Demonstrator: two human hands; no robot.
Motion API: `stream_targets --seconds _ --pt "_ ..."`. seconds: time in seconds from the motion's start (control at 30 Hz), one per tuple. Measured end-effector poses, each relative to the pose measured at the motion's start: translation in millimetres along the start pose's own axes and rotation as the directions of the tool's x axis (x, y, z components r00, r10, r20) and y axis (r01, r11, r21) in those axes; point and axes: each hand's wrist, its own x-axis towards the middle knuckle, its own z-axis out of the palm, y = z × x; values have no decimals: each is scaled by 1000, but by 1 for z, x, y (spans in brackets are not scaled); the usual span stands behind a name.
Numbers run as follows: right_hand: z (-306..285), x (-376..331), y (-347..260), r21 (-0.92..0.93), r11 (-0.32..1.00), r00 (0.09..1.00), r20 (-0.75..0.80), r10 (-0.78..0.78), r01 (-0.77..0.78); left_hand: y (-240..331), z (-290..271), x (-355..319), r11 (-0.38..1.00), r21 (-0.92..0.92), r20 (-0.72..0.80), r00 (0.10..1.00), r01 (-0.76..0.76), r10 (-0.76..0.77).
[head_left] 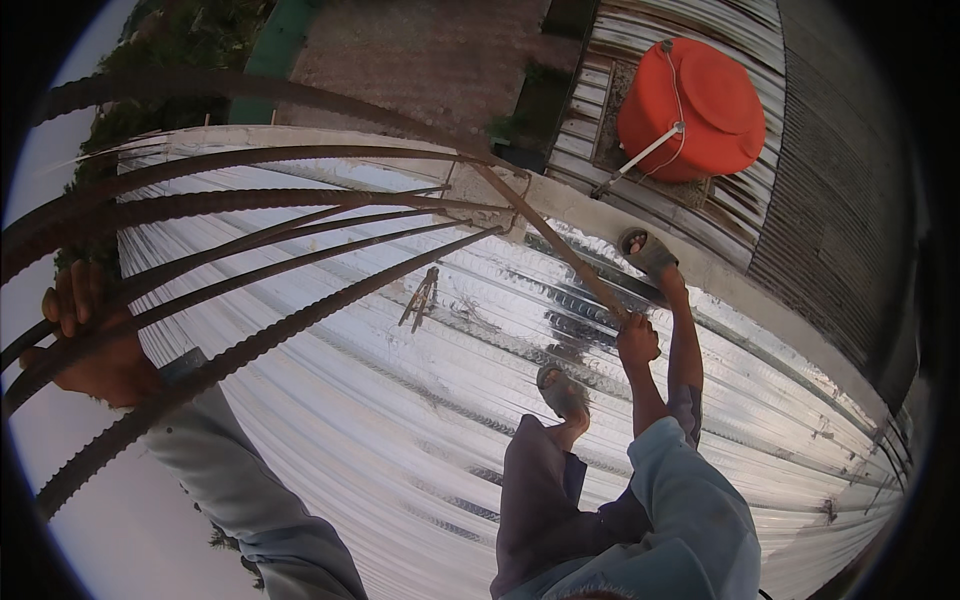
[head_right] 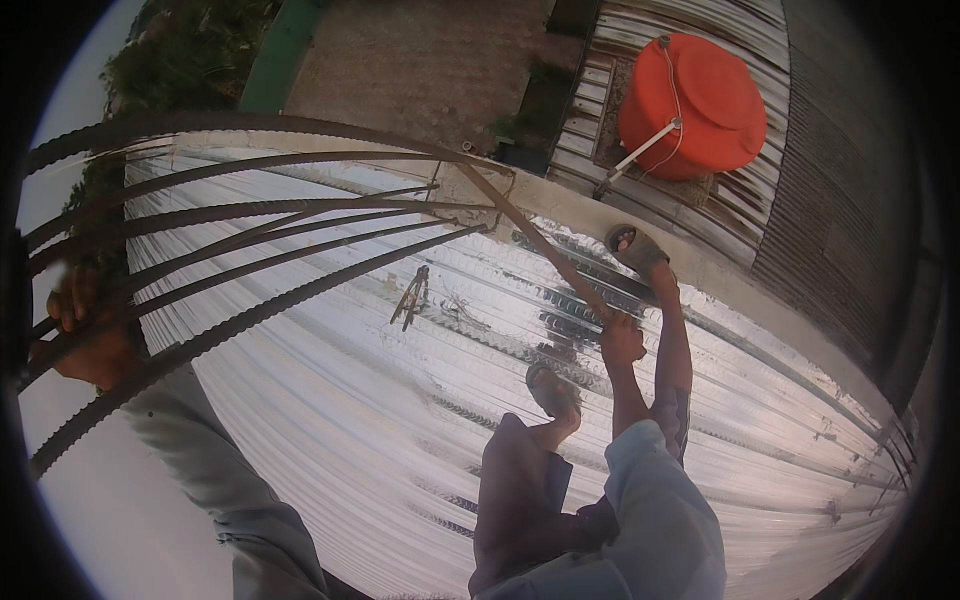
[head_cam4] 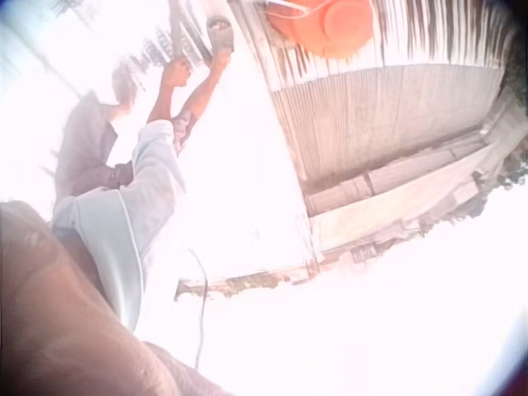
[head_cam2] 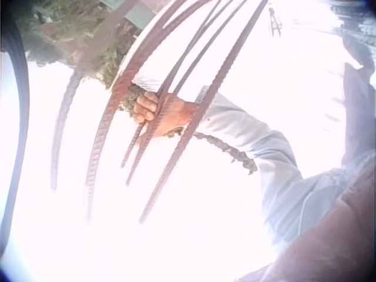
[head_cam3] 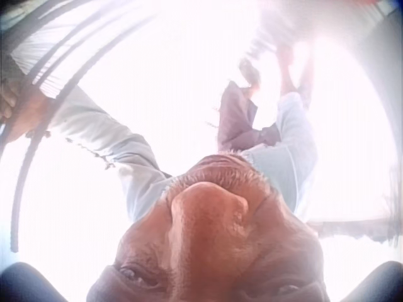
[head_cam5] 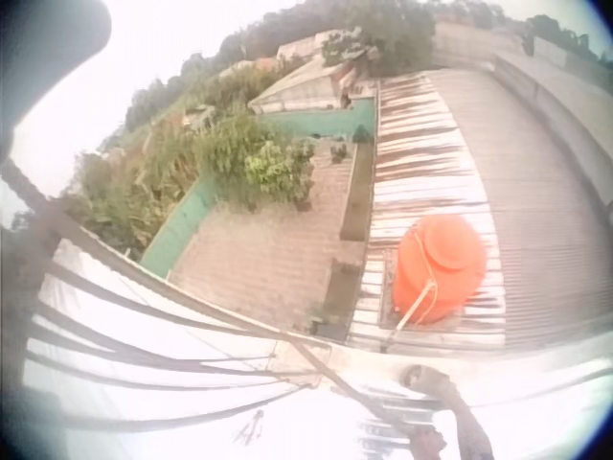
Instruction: The person assembles a metal frame on a corrugated metal roof, using a hammer to secure components and a tape measure to check dimensions. The person handles metal rods and a hammer, then measures sections of the roof.
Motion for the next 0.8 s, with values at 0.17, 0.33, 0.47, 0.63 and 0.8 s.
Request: stream_targets --seconds 0.17,0.33,0.47,0.63,0.8 --pt "-12 14 -17 80 997 988 152 -14 2 4 -3 -6 999 33 -5 1000 27 -27" --pt "-21 -1 -22 49 999 997 71 1 -5 -2 -1 0 998 -51 29 999 35 -34" --pt "-37 6 -12 28 999 984 176 33 -38 -7 -3 0 999 29 3 1000 -22 22" --pt "-48 -1 0 90 996 991 126 -32 21 -2 -4 -8 988 152 -103 993 -40 56" --pt "-56 -2 -11 148 985 951 282 -130 90 11 -4 -1 998 63 35 999 10 -12"
